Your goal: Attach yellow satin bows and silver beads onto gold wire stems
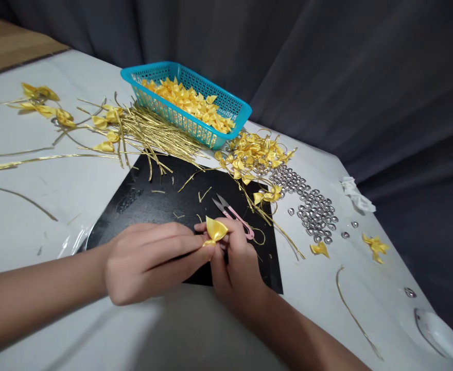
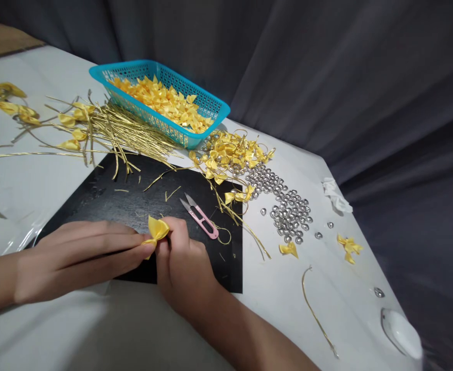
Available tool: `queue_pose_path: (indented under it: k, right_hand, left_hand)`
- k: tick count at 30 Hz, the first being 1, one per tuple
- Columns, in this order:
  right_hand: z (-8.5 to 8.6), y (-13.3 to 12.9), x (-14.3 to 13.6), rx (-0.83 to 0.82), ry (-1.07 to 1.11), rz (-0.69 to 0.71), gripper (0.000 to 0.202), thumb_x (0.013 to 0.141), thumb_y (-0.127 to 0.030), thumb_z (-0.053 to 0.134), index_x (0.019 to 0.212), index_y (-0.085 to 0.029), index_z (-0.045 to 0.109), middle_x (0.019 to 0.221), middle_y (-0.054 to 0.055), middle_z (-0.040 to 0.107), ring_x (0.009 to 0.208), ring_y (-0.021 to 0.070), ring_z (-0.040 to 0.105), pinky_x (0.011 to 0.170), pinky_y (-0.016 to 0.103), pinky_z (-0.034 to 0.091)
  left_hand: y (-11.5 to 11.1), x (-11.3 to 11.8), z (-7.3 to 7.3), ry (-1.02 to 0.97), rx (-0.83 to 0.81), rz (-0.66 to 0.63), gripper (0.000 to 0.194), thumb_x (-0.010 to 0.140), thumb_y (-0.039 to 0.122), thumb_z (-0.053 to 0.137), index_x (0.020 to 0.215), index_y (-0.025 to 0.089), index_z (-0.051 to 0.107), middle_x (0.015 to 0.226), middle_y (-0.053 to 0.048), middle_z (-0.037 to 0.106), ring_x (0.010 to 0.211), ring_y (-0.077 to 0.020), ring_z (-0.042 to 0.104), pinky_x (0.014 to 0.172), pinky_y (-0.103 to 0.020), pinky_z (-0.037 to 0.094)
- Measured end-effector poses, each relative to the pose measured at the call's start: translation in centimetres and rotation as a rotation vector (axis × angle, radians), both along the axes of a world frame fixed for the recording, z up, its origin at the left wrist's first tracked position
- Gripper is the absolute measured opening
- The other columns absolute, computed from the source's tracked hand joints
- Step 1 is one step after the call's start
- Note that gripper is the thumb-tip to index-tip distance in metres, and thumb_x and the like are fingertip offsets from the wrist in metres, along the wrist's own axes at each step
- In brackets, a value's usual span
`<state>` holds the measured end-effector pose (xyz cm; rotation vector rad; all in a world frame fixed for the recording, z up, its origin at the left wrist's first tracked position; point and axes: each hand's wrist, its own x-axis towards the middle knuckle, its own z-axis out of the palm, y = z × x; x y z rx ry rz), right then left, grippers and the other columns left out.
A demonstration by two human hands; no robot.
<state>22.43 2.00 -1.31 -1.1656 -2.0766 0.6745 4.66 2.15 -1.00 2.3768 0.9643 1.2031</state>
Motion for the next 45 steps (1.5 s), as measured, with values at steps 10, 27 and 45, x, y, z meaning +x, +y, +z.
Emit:
queue_pose_path:
  k: [10, 27, 45]
  right_hand:
    - [0.6, 0.3, -0.2, 0.334, 0.017, -0.081, 0.017, 0.087, -0.009, 0.045, 0.097, -0.022, 0.051, 0.086, 0.002, 0.068, 0.08, 0.0118, 0.066, 0.07, 0.021, 0.051]
    - [0.8, -0.7, -0.6, 0.152, 0.022, -0.086, 0.016, 0.086, -0.01, 0.043, 0.097, -0.02, 0.047, 0.078, 0.001, 0.068, 0.045, 0.0068, 0.055, 0.043, 0.018, 0.039]
    - [0.5, -0.5, -0.6, -0.154, 0.193, -0.016, 0.008, 0.088, -0.017, 0.045, 0.094, -0.02, 0.049, 0.054, -0.007, 0.053, 0.038, 0.0043, 0.043, 0.039, 0.015, 0.032]
  left_hand:
    - [1.8, -0.2, 0.6, -0.019, 0.155, 0.031, 0.009, 0.083, 0.011, 0.058, 0.091, 0.014, 0.061, 0.077, -0.006, 0.073, 0.067, -0.013, 0.065, 0.064, -0.022, 0.054]
    - [1.5, -0.2, 0.0, 0.036, 0.266, -0.007, 0.013, 0.081, 0.011, 0.06, 0.092, 0.018, 0.061, 0.082, -0.005, 0.073, 0.071, -0.0134, 0.067, 0.065, -0.024, 0.056]
    - [0.1, -0.5, -0.3, 0.124, 0.09, 0.044, 0.027, 0.096, 0.026, 0.033, 0.103, 0.022, 0.059, 0.082, -0.004, 0.073, 0.065, -0.016, 0.066, 0.057, -0.027, 0.051]
